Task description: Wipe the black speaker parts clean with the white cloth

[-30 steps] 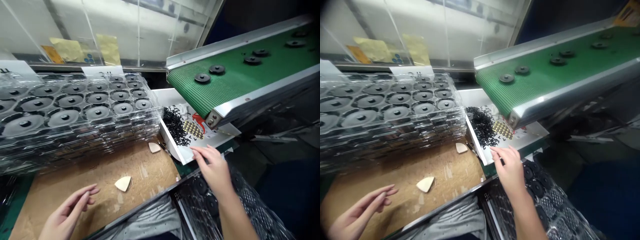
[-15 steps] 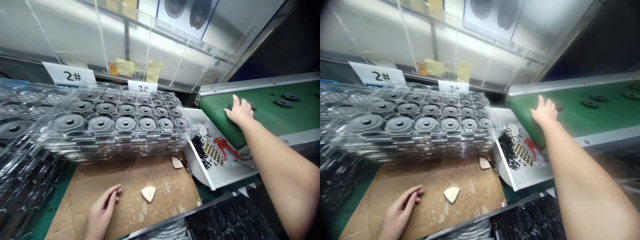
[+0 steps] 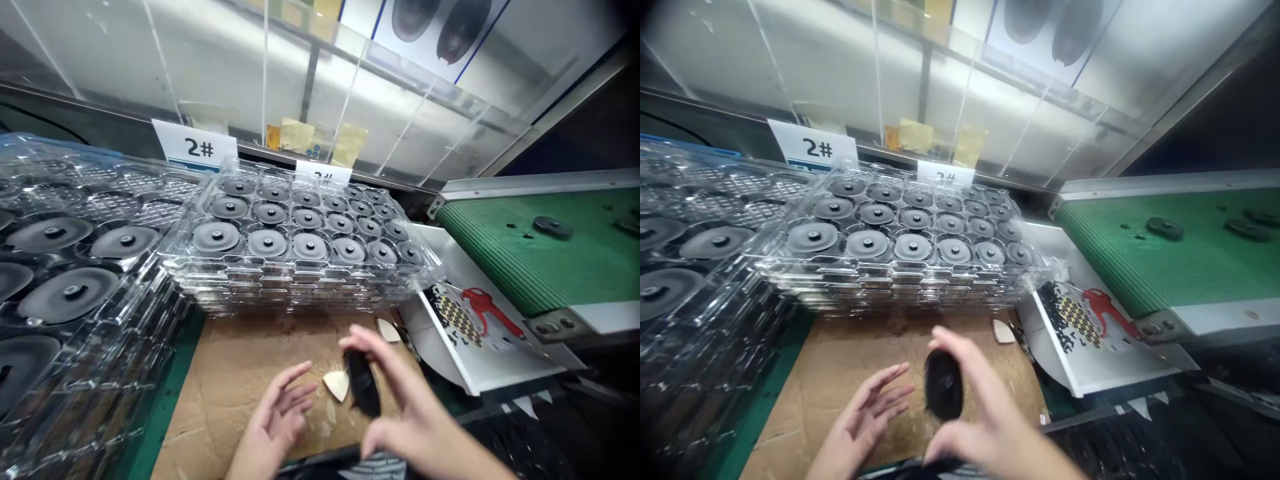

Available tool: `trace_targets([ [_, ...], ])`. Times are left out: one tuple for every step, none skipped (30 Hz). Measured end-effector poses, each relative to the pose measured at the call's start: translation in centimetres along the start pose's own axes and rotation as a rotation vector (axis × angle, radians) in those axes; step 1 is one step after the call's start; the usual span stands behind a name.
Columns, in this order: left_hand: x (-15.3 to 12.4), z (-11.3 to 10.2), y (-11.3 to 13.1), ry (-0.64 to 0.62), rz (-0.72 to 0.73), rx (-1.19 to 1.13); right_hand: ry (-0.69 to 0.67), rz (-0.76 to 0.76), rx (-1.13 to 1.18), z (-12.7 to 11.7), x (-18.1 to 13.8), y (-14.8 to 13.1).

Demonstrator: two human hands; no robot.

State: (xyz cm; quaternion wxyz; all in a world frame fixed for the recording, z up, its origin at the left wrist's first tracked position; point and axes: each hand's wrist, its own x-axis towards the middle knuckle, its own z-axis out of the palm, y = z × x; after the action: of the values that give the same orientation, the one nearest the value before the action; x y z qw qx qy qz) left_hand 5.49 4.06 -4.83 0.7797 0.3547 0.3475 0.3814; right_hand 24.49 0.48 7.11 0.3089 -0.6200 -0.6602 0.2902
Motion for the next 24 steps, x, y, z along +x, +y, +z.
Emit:
trace_targets([
  [-0.7,0.3,0.1,-0.070,-0.026,-0.122,-0.031,0.005,0.092,2.8,-0.9,-0.2],
  [-1.4,0.5,0.1,-0.117,-0.061,-0.220,-0.023,0.011,0.164,5.1,-1.7,-0.1],
  [-2.1,0.5,0.2,-0.136,-0.099,-0.283,0.002,0.033,0.208,7.1,-2.2,0.1],
  [-2.6,0.4,0.3,-0.131,-0.131,-0.321,0.034,0.056,0.227,8.7,-2.6,0.4],
  [-3.0,0.1,0.3,-0.103,-0.150,-0.338,0.065,0.074,0.228,10.1,-2.7,0.7],
  [-3.3,-0.3,0.3,-0.063,-0.156,-0.341,0.094,0.076,0.216,11.2,-2.8,1.0],
  [-3.5,-0.8,0.3,-0.023,-0.153,-0.335,0.113,0.061,0.197,12.1,-2.8,1.2],
  [-3.7,-1.3,0.3,0.016,-0.148,-0.324,0.117,0.032,0.174,12.9,-2.7,1.3],
  [-3.9,-1.8,0.3,0.051,-0.144,-0.311,0.107,-0.006,0.147,13.5,-2.6,1.3],
  [-4.0,-2.2,0.4,0.076,-0.148,-0.302,0.090,-0.047,0.114,13.9,-2.5,1.2],
  [-4.3,-2.5,0.5,0.091,-0.157,-0.299,0.069,-0.079,0.077,14.2,-2.4,1.0],
  [-4.5,-2.6,0.6,0.096,-0.168,-0.304,0.043,-0.104,0.037,14.3,-2.3,0.7],
  [-4.7,-2.7,0.7,0.097,-0.181,-0.315,0.016,-0.124,-0.001,14.2,-2.2,0.4],
  [-4.9,-2.7,0.9,0.095,-0.197,-0.333,-0.008,-0.145,-0.033,14.1,-2.2,0.1],
  [-5.1,-2.7,1.2,0.090,-0.214,-0.358,-0.033,-0.162,-0.063,13.9,-2.3,-0.1],
  [-5.3,-2.6,1.4,0.084,-0.232,-0.386,-0.058,-0.171,-0.093,13.5,-2.4,-0.2],
  [-5.5,-2.6,1.7,0.077,-0.249,-0.413,-0.079,-0.169,-0.127,13.2,-2.5,-0.1],
  [-5.5,-2.6,2.0,0.069,-0.263,-0.439,-0.088,-0.152,-0.163,12.7,-2.7,0.1],
  [-5.6,-2.6,2.2,0.064,-0.274,-0.462,-0.084,-0.116,-0.199,12.2,-2.9,0.6],
  [-5.6,-2.7,2.5,0.058,-0.281,-0.482,-0.062,-0.065,-0.233,11.8,-3.1,1.3],
  [-5.7,-2.7,2.7,0.054,-0.284,-0.499,-0.017,-0.005,-0.274,11.3,-3.4,2.1],
  [-5.7,-2.8,2.9,0.054,-0.288,-0.512,0.041,0.054,-0.322,10.9,-3.6,3.1],
  [-5.6,-2.9,3.1,0.058,-0.291,-0.521,0.105,0.107,-0.372,10.6,-3.9,4.2],
  [-5.6,-2.9,3.2,0.065,-0.294,-0.525,0.163,0.150,-0.420,10.3,-4.2,5.3],
])
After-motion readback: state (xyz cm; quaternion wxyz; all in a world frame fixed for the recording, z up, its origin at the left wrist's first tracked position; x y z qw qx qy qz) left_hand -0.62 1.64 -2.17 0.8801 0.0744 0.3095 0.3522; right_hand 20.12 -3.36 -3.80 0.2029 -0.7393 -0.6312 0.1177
